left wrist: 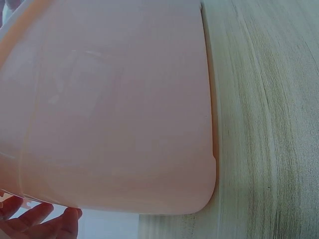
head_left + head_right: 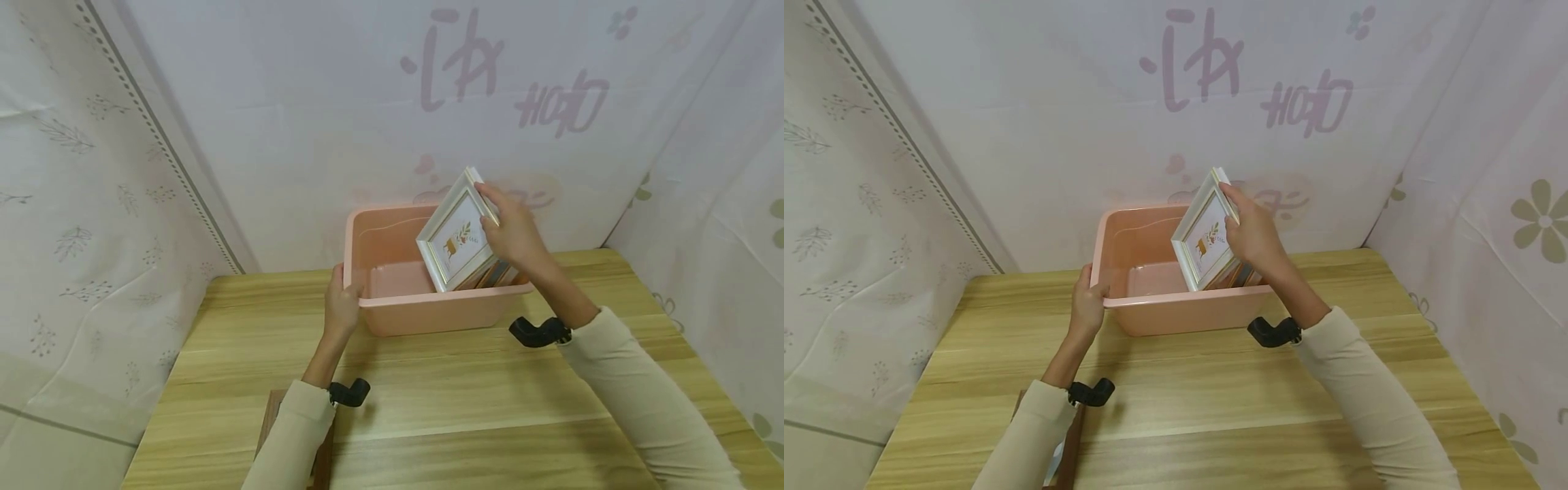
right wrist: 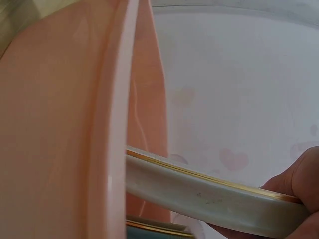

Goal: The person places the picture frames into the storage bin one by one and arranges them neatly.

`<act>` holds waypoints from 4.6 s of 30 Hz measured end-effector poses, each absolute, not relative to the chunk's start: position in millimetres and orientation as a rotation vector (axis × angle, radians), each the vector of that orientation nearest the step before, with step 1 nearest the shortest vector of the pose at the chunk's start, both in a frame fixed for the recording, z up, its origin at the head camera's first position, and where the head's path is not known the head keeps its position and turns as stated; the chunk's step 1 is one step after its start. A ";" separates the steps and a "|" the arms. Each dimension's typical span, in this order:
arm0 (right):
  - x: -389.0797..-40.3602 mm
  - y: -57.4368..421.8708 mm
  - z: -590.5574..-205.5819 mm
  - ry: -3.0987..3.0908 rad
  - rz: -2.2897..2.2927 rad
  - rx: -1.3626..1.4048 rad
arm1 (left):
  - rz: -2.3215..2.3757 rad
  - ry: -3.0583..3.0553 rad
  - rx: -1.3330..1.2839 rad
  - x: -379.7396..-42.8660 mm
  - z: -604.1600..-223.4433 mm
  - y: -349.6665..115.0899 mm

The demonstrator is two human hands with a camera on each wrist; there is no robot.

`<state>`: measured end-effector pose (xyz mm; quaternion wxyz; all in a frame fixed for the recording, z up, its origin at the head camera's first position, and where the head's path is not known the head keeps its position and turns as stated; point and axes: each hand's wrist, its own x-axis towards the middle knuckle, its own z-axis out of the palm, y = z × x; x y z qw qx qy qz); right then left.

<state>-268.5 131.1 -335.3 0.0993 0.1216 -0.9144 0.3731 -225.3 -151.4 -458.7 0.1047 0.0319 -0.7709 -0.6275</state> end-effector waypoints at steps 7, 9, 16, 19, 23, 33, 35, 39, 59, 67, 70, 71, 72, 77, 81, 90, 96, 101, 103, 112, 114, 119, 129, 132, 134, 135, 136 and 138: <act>-269.6 127.7 -346.8 -2.770 1.087 0.336 | -1.860 -2.277 0.102 -224.4 -457.4 -151.3; -269.6 125.6 -348.8 -2.775 1.072 0.341 | -1.866 -2.272 0.102 -224.2 -457.4 -151.6; -269.0 117.2 -357.6 -2.794 1.036 0.372 | -1.872 -2.267 0.103 -224.6 -456.9 -151.2; -268.6 114.7 -362.9 -2.795 1.034 0.394 | -1.864 -2.268 0.099 -224.4 -457.0 -151.0; -268.0 109.9 -368.4 -2.772 1.032 0.411 | -1.856 -2.265 0.094 -224.3 -457.5 -151.3; -268.3 98.4 -379.8 -2.753 0.932 0.445 | -1.861 -2.269 0.085 -224.6 -457.9 -150.1; -268.7 96.8 -384.2 -2.736 0.917 0.460 | -1.856 -2.273 0.086 -225.0 -457.8 -149.8; -268.2 95.1 -392.8 -2.720 0.862 0.456 | -1.853 -2.285 0.091 -226.0 -457.5 -149.0; -271.2 85.8 -392.4 -2.952 0.521 0.362 | -1.852 -2.258 0.109 -225.1 -457.6 -147.5; -268.6 83.9 -397.7 -2.894 0.476 0.393 | -1.850 -2.268 0.124 -225.5 -458.5 -148.3; -268.9 84.7 -398.5 -2.866 0.457 0.410 | -1.858 -2.272 0.126 -226.0 -459.6 -148.3; -269.3 85.0 -398.3 -2.860 0.446 0.417 | -1.857 -2.270 0.129 -226.1 -459.7 -148.2; -269.9 85.3 -398.1 -2.856 0.432 0.425 | -1.854 -2.269 0.131 -226.3 -459.8 -148.0; -272.8 86.5 -396.3 -2.872 0.386 0.444 | -1.851 -2.247 0.135 -226.4 -459.9 -147.8; -272.4 85.2 -395.2 -2.910 0.367 0.408 | -1.881 -2.242 0.124 -226.8 -460.7 -148.0; -269.4 79.9 -394.8 -2.921 -0.076 0.446 | -1.877 -2.253 0.132 -226.1 -458.9 -148.2; -269.6 81.6 -396.6 -2.909 -0.148 0.455 | -1.903 -2.251 0.133 -226.1 -459.4 -148.5; -269.3 82.8 -397.0 -2.905 -0.177 0.433 | -1.876 -2.269 0.135 -225.8 -459.7 -148.5; -268.8 83.0 -396.7 -2.903 -0.182 0.423 | -1.869 -2.275 0.130 -225.7 -459.3 -148.6; -268.6 83.2 -396.4 -2.923 -0.124 0.393 | -1.887 -2.264 0.119 -225.3 -459.1 -149.2; -268.9 83.8 -396.6 -2.921 -0.117 0.389 | -1.886 -2.266 0.118 -225.4 -459.0 -149.3; -269.1 86.8 -397.9 -2.916 -0.139 0.373 | -1.908 -2.259 0.111 -225.1 -459.2 -150.3; -269.5 95.5 -396.3 -2.972 -0.053 0.319 | -1.879 -2.276 0.120 -225.1 -461.1 -149.6; -265.6 102.0 -392.6 -2.973 0.031 0.287 | -1.888 -2.276 0.112 -225.2 -461.5 -149.4; -261.7 108.4 -390.2 -2.959 0.104 0.263 | -1.898 -2.273 0.110 -225.4 -461.6 -149.5; -259.6 112.3 -389.6 -2.947 0.142 0.256 | -1.901 -2.273 0.110 -225.5 -461.7 -149.5; -257.6 116.8 -389.6 -2.933 0.181 0.256 | -1.897 -2.276 0.113 -225.5 -461.5 -149.6; -252.9 126.5 -390.1 -2.910 0.261 0.262 | -1.893 -2.281 0.119 -225.1 -461.3 -149.8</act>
